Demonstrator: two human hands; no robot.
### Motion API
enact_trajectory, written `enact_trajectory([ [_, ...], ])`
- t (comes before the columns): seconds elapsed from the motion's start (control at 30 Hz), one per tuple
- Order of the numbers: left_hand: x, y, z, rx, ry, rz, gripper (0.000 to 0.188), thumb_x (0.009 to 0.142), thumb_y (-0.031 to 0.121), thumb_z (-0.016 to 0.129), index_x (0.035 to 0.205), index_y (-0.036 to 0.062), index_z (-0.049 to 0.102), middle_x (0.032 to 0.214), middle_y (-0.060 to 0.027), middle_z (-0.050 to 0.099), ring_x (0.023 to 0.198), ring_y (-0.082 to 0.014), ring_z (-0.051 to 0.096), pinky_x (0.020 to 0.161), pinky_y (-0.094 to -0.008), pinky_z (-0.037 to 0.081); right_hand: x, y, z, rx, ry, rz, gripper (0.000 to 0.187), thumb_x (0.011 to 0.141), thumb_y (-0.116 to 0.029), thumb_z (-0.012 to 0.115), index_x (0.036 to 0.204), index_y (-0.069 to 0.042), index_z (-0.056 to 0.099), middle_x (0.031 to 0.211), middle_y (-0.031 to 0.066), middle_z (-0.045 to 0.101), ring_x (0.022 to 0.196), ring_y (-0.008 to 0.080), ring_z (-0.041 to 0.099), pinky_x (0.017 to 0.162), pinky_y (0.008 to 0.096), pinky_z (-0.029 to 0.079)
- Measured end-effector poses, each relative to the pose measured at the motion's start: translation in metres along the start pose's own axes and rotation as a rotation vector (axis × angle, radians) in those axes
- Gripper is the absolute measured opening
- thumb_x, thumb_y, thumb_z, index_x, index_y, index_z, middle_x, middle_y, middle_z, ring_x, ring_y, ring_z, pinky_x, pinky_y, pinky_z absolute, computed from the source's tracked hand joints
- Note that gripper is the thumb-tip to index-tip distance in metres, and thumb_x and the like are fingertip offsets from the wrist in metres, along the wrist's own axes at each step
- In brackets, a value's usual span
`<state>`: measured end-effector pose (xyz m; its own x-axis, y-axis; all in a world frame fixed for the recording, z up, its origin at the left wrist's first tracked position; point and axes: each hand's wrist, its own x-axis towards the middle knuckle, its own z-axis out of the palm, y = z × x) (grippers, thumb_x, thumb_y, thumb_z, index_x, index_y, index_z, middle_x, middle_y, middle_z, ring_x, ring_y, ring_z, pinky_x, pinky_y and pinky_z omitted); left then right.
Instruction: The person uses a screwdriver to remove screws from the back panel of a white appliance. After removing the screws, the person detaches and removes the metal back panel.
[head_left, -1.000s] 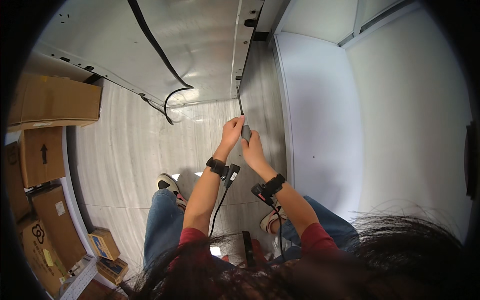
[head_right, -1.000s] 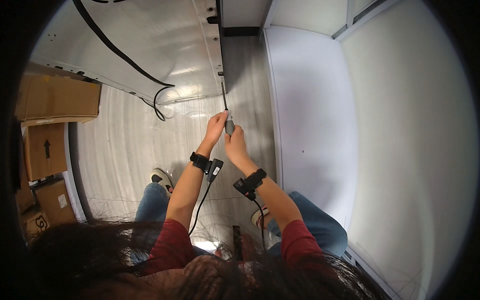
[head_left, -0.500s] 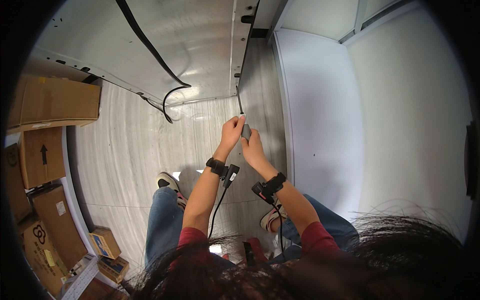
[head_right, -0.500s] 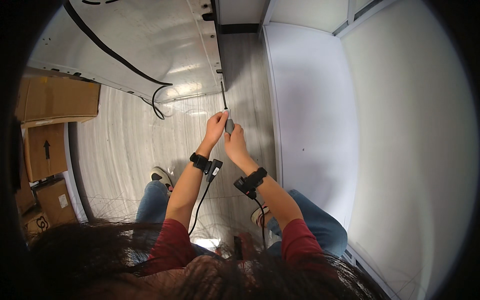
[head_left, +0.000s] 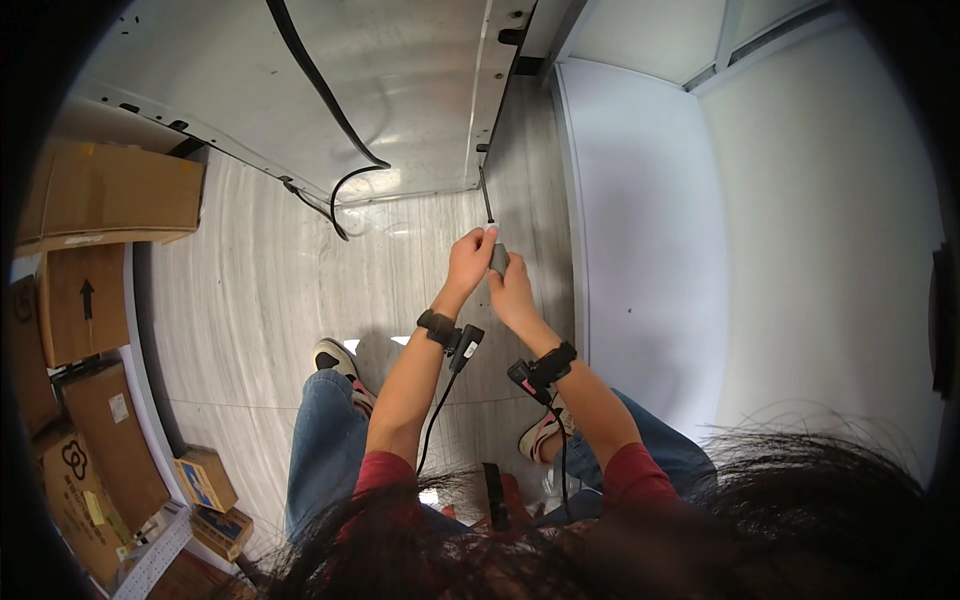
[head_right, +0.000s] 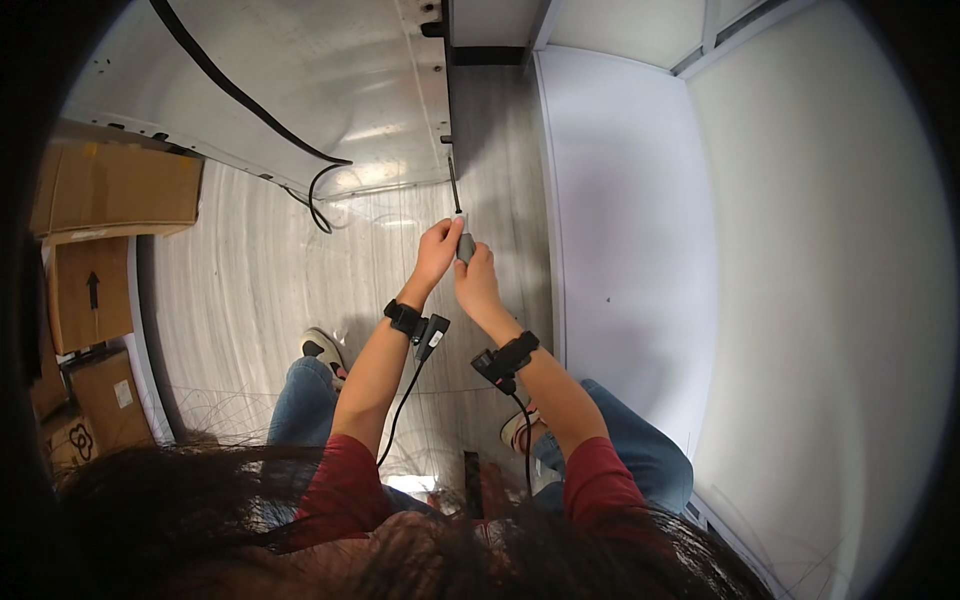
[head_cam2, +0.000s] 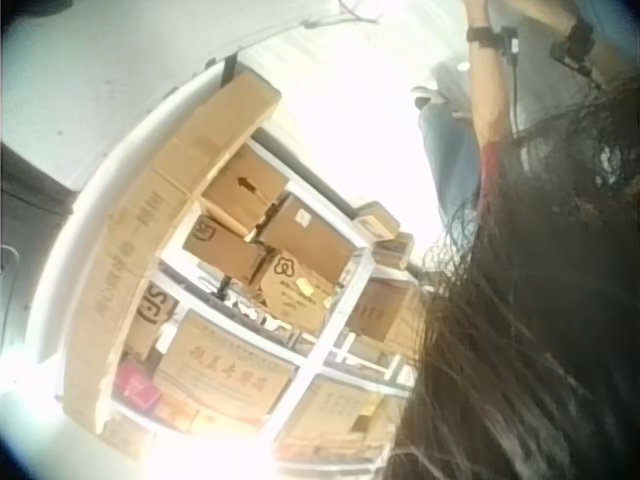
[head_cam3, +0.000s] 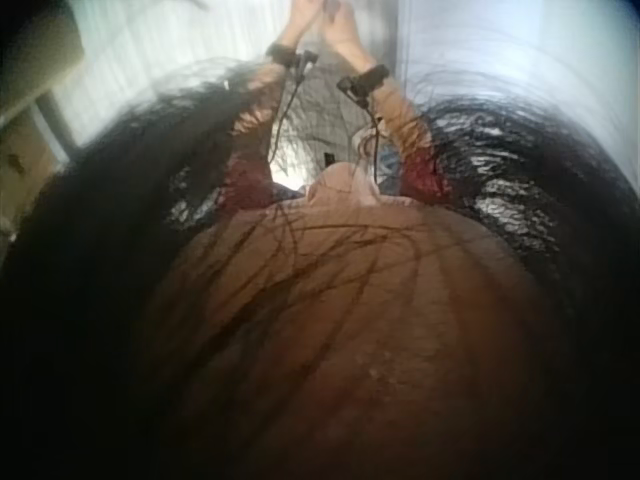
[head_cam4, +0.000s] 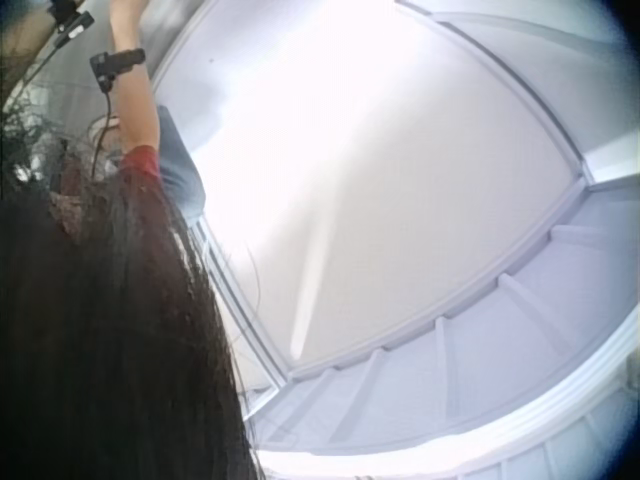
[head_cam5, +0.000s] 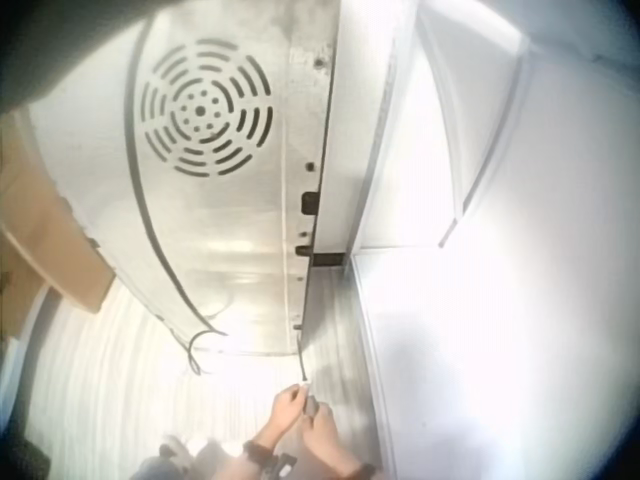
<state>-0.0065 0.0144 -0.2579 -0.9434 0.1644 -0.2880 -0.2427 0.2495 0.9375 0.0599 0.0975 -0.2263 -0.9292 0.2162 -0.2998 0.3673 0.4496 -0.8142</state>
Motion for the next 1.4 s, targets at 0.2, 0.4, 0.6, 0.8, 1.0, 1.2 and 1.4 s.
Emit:
enact_trajectory([
  [0.2, 0.001, -0.001, -0.001, 0.042, 0.000, 0.020, 0.040, 0.087, 0.032, 0.049, 0.066, -0.0013, 0.050, 0.056, -0.0043, 0.046, 0.053, -0.0104, 0.038, 0.050, -0.0275, 0.035, 0.000, 0.003, -0.002, -0.013, 0.012, -0.050, 0.038, 0.082, -0.010, 0.049, 0.112, 0.006, 0.033, 0.109, 0.0267, 0.041, 0.092, 0.0413, 0.049, 0.077, 0.0426, 0.042],
  [0.4, 0.001, -0.001, 0.000, 0.073, 0.012, 0.049, 0.041, 0.087, 0.033, 0.047, 0.067, -0.0017, 0.051, 0.054, -0.0067, 0.046, 0.052, -0.0124, 0.038, 0.050, -0.0290, 0.036, 0.000, 0.002, -0.001, -0.082, 0.036, -0.054, 0.037, 0.082, -0.011, 0.049, 0.111, 0.006, 0.033, 0.108, 0.0267, 0.041, 0.088, 0.0423, 0.050, 0.075, 0.0443, 0.043],
  [0.6, -0.002, 0.015, -0.004, 0.220, 0.033, 0.069, 0.041, 0.086, 0.035, 0.048, 0.069, -0.0011, 0.055, 0.058, -0.0134, 0.053, 0.053, -0.0222, 0.049, 0.051, -0.0340, 0.040, -0.004, -0.009, -0.006, -0.189, 0.086, -0.077, 0.039, 0.080, -0.011, 0.052, 0.110, 0.004, 0.033, 0.106, 0.0248, 0.041, 0.083, 0.0419, 0.052, 0.072, 0.0459, 0.044],
  [0.8, -0.006, 0.040, -0.017, 0.618, 0.133, 0.316, 0.027, 0.081, 0.028, 0.053, 0.089, 0.0020, 0.056, 0.068, -0.0147, 0.057, 0.058, -0.0288, 0.055, 0.053, -0.0380, 0.044, -0.010, -0.036, -0.021, -0.303, 0.088, -0.179, 0.042, 0.073, -0.007, 0.061, 0.104, 0.002, 0.034, 0.100, 0.0213, 0.040, 0.080, 0.0397, 0.054, 0.065, 0.0421, 0.046],
  [1.0, -0.009, 0.051, -0.032, 0.862, -0.071, 0.873, 0.038, 0.071, 0.009, 0.056, 0.108, 0.0107, 0.051, 0.066, -0.0079, 0.048, 0.060, -0.0248, 0.053, 0.053, -0.0332, 0.045, -0.007, -0.029, -0.026, -0.267, 0.106, -0.163, 0.044, 0.072, -0.012, 0.063, 0.106, 0.000, 0.037, 0.103, 0.0195, 0.043, 0.081, 0.0369, 0.053, 0.065, 0.0401, 0.045],
  [1.2, -0.004, 0.043, -0.034, 0.839, -0.059, 1.027, 0.039, 0.065, 0.006, 0.055, 0.104, 0.0120, 0.054, 0.067, -0.0061, 0.046, 0.061, -0.0231, 0.051, 0.056, -0.0335, 0.044, -0.004, -0.013, -0.029, -0.127, 0.144, -0.269, 0.041, 0.080, -0.021, 0.058, 0.111, 0.000, 0.040, 0.092, 0.0154, 0.052, 0.066, 0.0273, 0.056, 0.058, 0.0342, 0.046],
  [1.4, -0.009, 0.031, -0.031, 0.815, 0.041, 0.942, 0.039, 0.064, 0.005, 0.056, 0.103, 0.0109, 0.055, 0.068, -0.0064, 0.046, 0.063, -0.0228, 0.051, 0.056, -0.0332, 0.043, -0.015, -0.020, -0.028, 0.356, -0.127, 0.104, 0.042, 0.087, -0.027, 0.049, 0.117, 0.001, 0.039, 0.076, 0.0124, 0.058, 0.054, 0.0195, 0.056, 0.052, 0.0301, 0.045],
])
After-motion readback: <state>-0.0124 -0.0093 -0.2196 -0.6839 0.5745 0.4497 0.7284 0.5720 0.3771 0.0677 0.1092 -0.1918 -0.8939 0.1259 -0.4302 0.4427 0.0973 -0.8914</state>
